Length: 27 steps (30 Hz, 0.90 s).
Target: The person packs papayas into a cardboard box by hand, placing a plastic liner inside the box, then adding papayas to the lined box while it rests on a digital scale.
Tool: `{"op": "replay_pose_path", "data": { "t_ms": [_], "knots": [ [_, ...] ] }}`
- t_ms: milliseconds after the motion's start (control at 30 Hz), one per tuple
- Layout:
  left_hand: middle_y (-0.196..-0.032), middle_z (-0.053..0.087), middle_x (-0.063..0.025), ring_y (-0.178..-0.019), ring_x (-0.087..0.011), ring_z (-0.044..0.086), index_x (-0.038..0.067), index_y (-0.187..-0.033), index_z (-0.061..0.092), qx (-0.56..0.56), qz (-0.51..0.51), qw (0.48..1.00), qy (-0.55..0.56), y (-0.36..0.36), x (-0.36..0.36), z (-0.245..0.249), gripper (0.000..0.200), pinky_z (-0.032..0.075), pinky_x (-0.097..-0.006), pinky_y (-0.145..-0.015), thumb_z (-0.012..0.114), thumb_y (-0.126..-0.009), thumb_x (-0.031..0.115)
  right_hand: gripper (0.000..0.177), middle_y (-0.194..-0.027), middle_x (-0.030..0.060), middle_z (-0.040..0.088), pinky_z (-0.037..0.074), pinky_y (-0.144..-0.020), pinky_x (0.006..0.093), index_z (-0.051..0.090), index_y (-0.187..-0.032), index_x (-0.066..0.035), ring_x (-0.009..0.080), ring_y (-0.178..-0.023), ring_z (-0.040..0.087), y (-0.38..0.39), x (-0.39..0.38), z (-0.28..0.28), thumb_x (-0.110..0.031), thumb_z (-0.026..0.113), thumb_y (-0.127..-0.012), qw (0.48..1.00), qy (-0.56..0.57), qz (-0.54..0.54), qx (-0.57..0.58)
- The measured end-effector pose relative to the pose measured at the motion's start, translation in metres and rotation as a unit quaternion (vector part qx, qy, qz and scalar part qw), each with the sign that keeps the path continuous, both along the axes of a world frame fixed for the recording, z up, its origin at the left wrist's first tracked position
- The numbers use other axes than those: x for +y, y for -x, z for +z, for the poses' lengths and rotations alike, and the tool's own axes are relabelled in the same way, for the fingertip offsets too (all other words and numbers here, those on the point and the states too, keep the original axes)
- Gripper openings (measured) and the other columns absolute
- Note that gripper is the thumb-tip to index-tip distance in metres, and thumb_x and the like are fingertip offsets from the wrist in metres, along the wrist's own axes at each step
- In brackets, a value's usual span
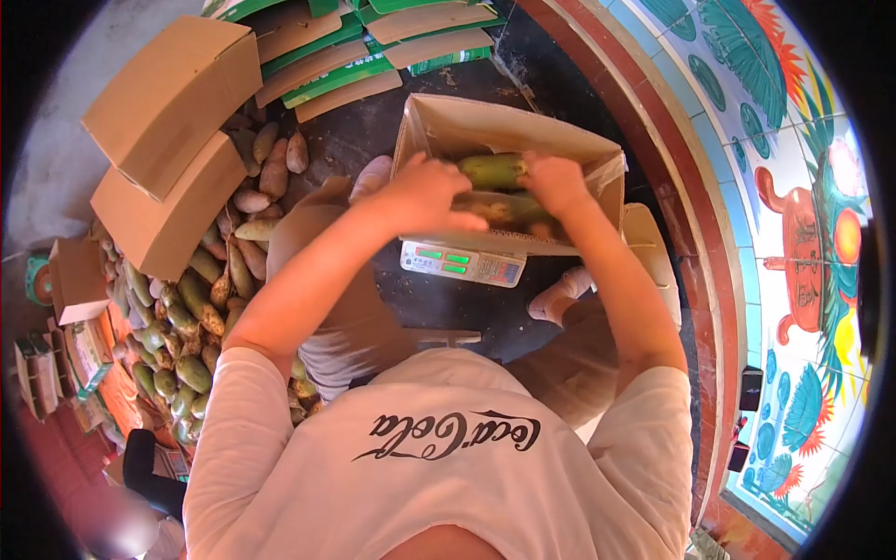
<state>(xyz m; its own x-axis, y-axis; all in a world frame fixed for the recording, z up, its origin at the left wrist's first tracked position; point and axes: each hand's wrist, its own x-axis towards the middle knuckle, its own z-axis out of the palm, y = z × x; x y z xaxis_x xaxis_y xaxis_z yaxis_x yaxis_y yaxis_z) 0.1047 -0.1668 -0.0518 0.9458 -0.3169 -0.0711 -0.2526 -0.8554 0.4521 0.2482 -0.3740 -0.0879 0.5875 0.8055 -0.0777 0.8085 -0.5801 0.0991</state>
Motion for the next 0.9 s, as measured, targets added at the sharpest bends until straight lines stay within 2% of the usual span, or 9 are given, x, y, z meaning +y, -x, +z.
{"op": "replay_pose_path", "data": {
  "t_ms": [133, 233, 300, 333, 467, 567, 667, 767, 900],
  "knots": [
    [-0.102, 0.061, -0.018, -0.1, -0.0333, 0.056, 0.002, -0.104, 0.059, -0.135, 0.095, 0.982, 0.097, 0.006, 0.019, 0.016, 0.041, 0.042, -0.0375, -0.092, 0.061, -0.083, 0.038, 0.018, -0.082, 0.0163, 0.063, 0.049, -0.066, 0.0433, 0.057, -0.087, -0.007, 0.0346, -0.077, 0.062, 0.015, -0.043, 0.047, -0.024, 0.053, -0.086, 0.977, -0.207, -0.044, -0.034],
    [-0.101, 0.064, -0.0139, -0.097, -0.0258, 0.061, 0.002, -0.103, 0.06, -0.183, 0.178, 0.953, 0.165, 0.014, 0.037, 0.026, 0.024, 0.046, -0.0318, -0.085, 0.057, -0.088, 0.021, 0.015, -0.084, 0.0178, 0.062, 0.048, -0.064, 0.0425, 0.058, -0.088, -0.006, 0.0371, -0.076, 0.06, 0.021, -0.077, 0.069, -0.02, 0.053, -0.088, 0.929, -0.356, -0.077, -0.065],
    [-0.096, 0.065, -0.0104, -0.093, -0.0186, 0.061, 0.003, -0.103, 0.06, -0.203, 0.236, 0.934, 0.176, 0.017, 0.052, 0.02, 0.019, 0.046, -0.0283, -0.084, 0.054, -0.09, 0.015, 0.016, -0.079, 0.0187, 0.061, 0.047, -0.062, 0.0396, 0.06, -0.089, -0.004, 0.0362, -0.072, 0.061, 0.023, -0.097, 0.071, -0.018, 0.054, -0.088, 0.905, -0.395, -0.154, -0.02],
    [-0.095, 0.066, -0.008, -0.092, -0.0146, 0.06, 0.001, -0.099, 0.059, -0.2, 0.258, 0.921, 0.213, 0.018, 0.058, 0.016, 0.016, 0.045, -0.0276, -0.084, 0.05, -0.091, 0.012, 0.017, -0.068, 0.0146, 0.059, 0.045, -0.058, 0.0343, 0.06, -0.086, -0.003, 0.027, -0.061, 0.06, 0.025, -0.107, 0.071, -0.019, 0.054, -0.089, 0.882, -0.425, -0.201, 0.035],
    [-0.09, 0.068, -0.0095, -0.086, -0.019, 0.064, 0.0, -0.093, 0.059, -0.241, 0.318, 0.877, 0.268, 0.023, 0.071, 0.002, 0.016, 0.048, -0.03, -0.08, 0.046, -0.09, 0.01, 0.025, -0.058, 0.0017, 0.049, 0.038, -0.051, 0.0252, 0.058, -0.08, -0.001, 0.0084, -0.053, 0.045, 0.023, -0.138, 0.055, -0.022, 0.052, -0.093, 0.815, -0.494, -0.28, 0.116],
    [-0.09, 0.067, -0.0121, -0.087, -0.0204, 0.064, -0.002, -0.091, 0.057, -0.225, 0.34, 0.849, 0.336, 0.022, 0.078, -0.018, 0.019, 0.048, -0.0302, -0.08, 0.043, -0.091, 0.011, 0.028, -0.059, -0.0011, 0.048, 0.035, -0.05, 0.0233, 0.057, -0.075, -0.002, 0.0073, -0.053, 0.042, 0.014, -0.161, 0.033, -0.022, 0.051, -0.093, 0.755, -0.552, -0.298, 0.191],
    [-0.096, 0.064, -0.0143, -0.094, -0.0186, 0.06, -0.003, -0.089, 0.051, -0.171, 0.366, 0.847, 0.344, 0.025, 0.085, -0.029, 0.022, 0.043, -0.0306, -0.089, 0.037, -0.095, 0.013, 0.029, -0.06, -0.003, 0.046, 0.032, -0.049, 0.0222, 0.055, -0.071, -0.004, 0.0061, -0.053, 0.04, 0.019, -0.169, 0.029, -0.023, 0.051, -0.094, 0.697, -0.577, -0.353, 0.238],
    [-0.095, 0.065, -0.0152, -0.091, -0.0195, 0.06, -0.003, -0.091, 0.051, -0.155, 0.383, 0.84, 0.352, 0.024, 0.085, -0.031, 0.023, 0.044, -0.0304, -0.088, 0.035, -0.096, 0.014, 0.03, -0.06, -0.0033, 0.046, 0.032, -0.049, 0.0223, 0.055, -0.071, -0.005, 0.0056, -0.054, 0.04, 0.016, -0.176, 0.014, -0.024, 0.052, -0.093, 0.628, -0.615, -0.404, 0.254],
    [-0.09, 0.067, -0.0141, -0.086, -0.0194, 0.062, -0.003, -0.089, 0.054, -0.168, 0.393, 0.849, 0.311, 0.021, 0.088, -0.037, 0.027, 0.045, -0.0301, -0.085, 0.037, -0.096, 0.017, 0.032, -0.06, -0.0027, 0.046, 0.032, -0.049, 0.023, 0.055, -0.07, -0.005, 0.0061, -0.053, 0.04, 0.014, -0.18, 0.012, -0.026, 0.052, -0.093, 0.635, -0.603, -0.417, 0.244]
  ]
}}
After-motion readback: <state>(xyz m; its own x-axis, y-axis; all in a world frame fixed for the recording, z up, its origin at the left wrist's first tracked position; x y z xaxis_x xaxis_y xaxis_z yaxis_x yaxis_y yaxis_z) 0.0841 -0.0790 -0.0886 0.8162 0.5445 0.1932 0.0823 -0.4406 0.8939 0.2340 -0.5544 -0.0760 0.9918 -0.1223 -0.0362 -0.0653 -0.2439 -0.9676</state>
